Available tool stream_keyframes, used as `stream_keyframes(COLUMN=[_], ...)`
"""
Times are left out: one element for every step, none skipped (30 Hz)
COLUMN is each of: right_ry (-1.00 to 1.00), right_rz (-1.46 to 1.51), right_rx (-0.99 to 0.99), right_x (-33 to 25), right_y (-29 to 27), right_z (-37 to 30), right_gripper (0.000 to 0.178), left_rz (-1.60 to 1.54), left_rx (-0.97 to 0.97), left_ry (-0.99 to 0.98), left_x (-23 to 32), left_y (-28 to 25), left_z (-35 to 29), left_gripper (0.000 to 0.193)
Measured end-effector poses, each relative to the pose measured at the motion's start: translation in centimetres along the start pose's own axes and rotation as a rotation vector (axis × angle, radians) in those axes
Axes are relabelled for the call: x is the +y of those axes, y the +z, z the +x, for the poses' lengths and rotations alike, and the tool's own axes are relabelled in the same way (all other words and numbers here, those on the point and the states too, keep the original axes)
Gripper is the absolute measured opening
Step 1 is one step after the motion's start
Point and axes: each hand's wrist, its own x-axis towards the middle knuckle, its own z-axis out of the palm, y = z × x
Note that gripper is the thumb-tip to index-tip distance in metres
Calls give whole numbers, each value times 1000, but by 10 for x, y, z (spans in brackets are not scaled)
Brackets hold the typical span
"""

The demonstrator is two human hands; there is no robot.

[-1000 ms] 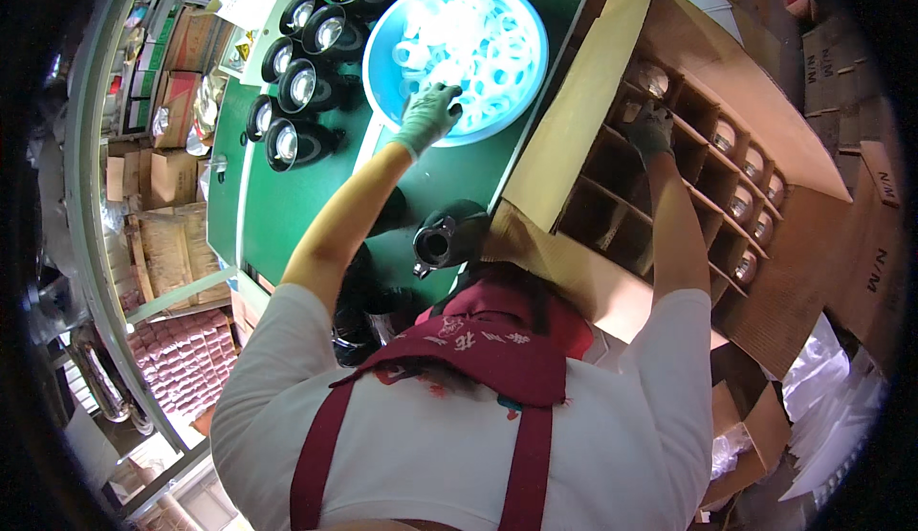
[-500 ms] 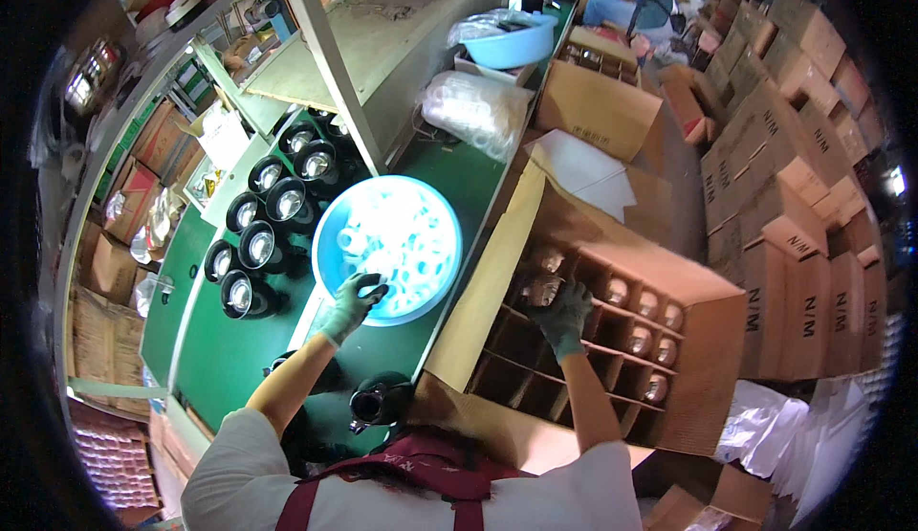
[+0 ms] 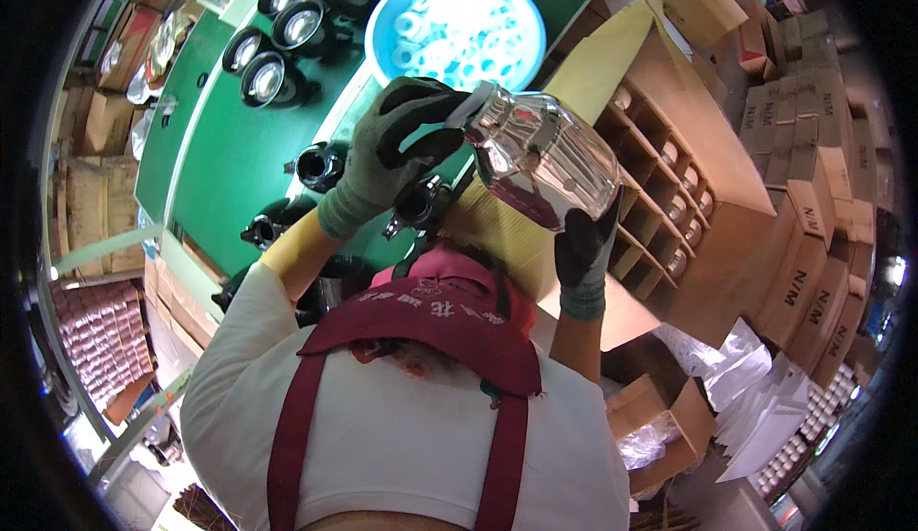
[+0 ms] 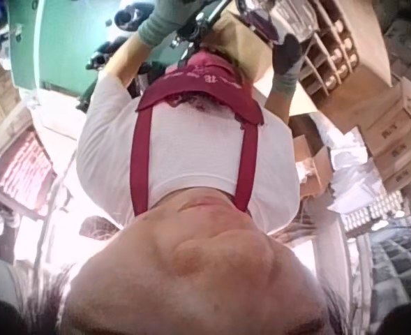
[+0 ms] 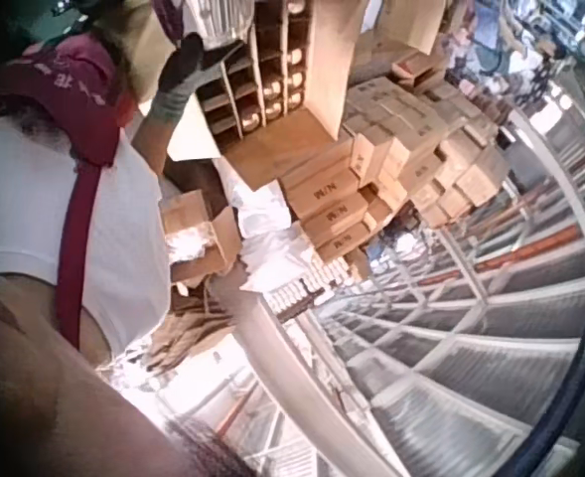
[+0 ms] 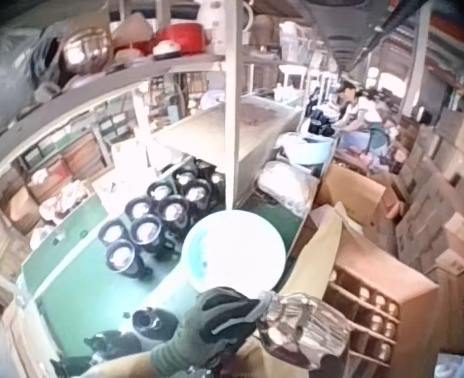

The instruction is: The person unpacks black kettle bodies from plastic bags and places them on a green workbench. They then pick up each kettle, insert a metal strainer from a blue basin into the opening, and set the assembled kettle into a cardboard box. The process repeats for multiple units.

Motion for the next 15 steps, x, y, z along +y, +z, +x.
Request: stream_keyframes(right_ry=[-150,-34,-24,-33,-43,-67,-166,-189,-210,-233,-246,-204,-161,-115,-116], right_rz=[-223,47,61,7,-51,-81,15,5,-10,-23,-105,-5,92,189,187], right_rx=[-2,31,30,17,5,-5,-12,-21,-30,-40,-23,-60,-97,-134,-121], right_x=[-12,-30,-45,-57,-69,-79,-85,-87,-89,-91,-90,-89,-88,-86,-82], right_y=[11,26,37,41,48,54,60,64,68,73,78,80,81,82,88], right_z=[10,13,19,25,30,34,36,36,36,38,40,40,40,41,41], right_gripper=[82,83,87,92,99,106,113,114,114,115,112,110,108,105,105], left_rz=[41,83,1,-77,-155,-160,-172,-184,-205,10,137,185,233,83,-65], left_rx=[-6,-10,31,73,118,177,217,257,296,283,266,259,251,324,397], left_ry=[1,2,-44,-92,-138,-128,-157,-185,-214,-202,-225,-206,-186,-241,-294], left_x=[-2,-3,-3,1,4,4,6,9,13,21,24,25,24,17,13], left_y=[-7,-12,-15,-18,-21,-24,-25,-24,-22,-24,-25,-29,-33,-33,-34], left_z=[-6,-12,-17,-25,-32,-37,-42,-47,-52,-55,-56,-57,-58,-60,-61], left_gripper=[45,45,44,44,43,50,52,53,55,62,64,64,64,60,56])
